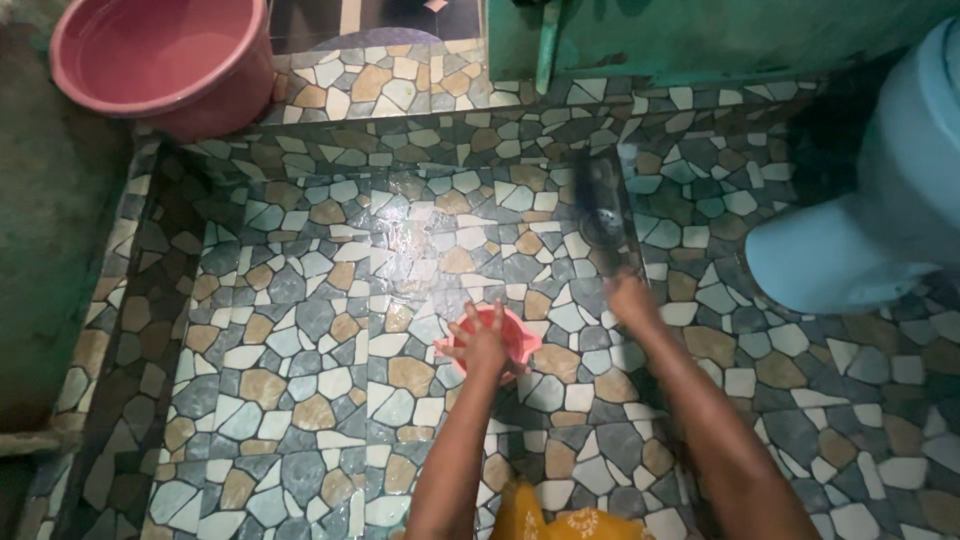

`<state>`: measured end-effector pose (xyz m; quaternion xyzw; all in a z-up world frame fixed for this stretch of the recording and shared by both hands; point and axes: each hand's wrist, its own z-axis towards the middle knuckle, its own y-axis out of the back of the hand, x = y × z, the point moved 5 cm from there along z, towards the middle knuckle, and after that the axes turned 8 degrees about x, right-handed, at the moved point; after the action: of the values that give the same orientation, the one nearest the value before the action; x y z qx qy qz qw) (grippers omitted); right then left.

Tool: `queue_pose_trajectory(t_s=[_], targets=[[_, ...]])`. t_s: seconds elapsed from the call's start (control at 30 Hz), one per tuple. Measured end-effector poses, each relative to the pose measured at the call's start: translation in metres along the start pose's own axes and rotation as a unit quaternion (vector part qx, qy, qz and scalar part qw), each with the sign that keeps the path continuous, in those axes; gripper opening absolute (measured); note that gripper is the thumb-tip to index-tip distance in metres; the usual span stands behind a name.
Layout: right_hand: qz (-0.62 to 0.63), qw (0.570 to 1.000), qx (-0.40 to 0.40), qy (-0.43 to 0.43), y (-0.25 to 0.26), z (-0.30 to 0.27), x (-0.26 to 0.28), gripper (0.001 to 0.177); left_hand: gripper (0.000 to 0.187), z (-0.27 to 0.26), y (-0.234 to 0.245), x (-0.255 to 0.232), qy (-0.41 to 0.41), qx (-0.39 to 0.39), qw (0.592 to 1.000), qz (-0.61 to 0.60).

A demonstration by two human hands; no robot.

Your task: The person scrubs the tiled floor and a blue toilet using a brush and pouring water from a small pink container.

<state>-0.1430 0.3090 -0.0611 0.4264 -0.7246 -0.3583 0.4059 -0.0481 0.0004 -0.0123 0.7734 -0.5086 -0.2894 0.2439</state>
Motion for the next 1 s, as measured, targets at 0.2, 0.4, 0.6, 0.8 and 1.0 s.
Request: queue_pose_trajectory(t_s=[0.2,0.4,0.6,0.8,1.0], targets=[[-0.011,0.994,0.072,0.079,0.001,-0.066,0.012,0.058,0.145,0.003,-0.006,0.004,0.006,0.002,1.0,-0.024],[0.028,0.999,-0.032,0.032,-0.015,-0.034,-0.023,0.052,0.141,0.004,-0.003,0.004,0.006,-0.015,0.999,-0.035],[0.005,0.998,0.009,0.067,-0.003,-0.041,-0.031,0.058,0.141,-0.01,-0.003,0.011,0.032,-0.004,0.999,-0.041],[-0.035,0.999,-0.008,-0.009,-0.004,0.0,0.019,0.059,0.136,-0.032,-0.004,0.063,0.052,-0.007,0.997,-0.054],[-0.139,0.985,0.043,0.089,0.009,0.014,0.067,0.052,0.135,-0.014,0.016,0.159,0.097,-0.074,0.989,-0.089]])
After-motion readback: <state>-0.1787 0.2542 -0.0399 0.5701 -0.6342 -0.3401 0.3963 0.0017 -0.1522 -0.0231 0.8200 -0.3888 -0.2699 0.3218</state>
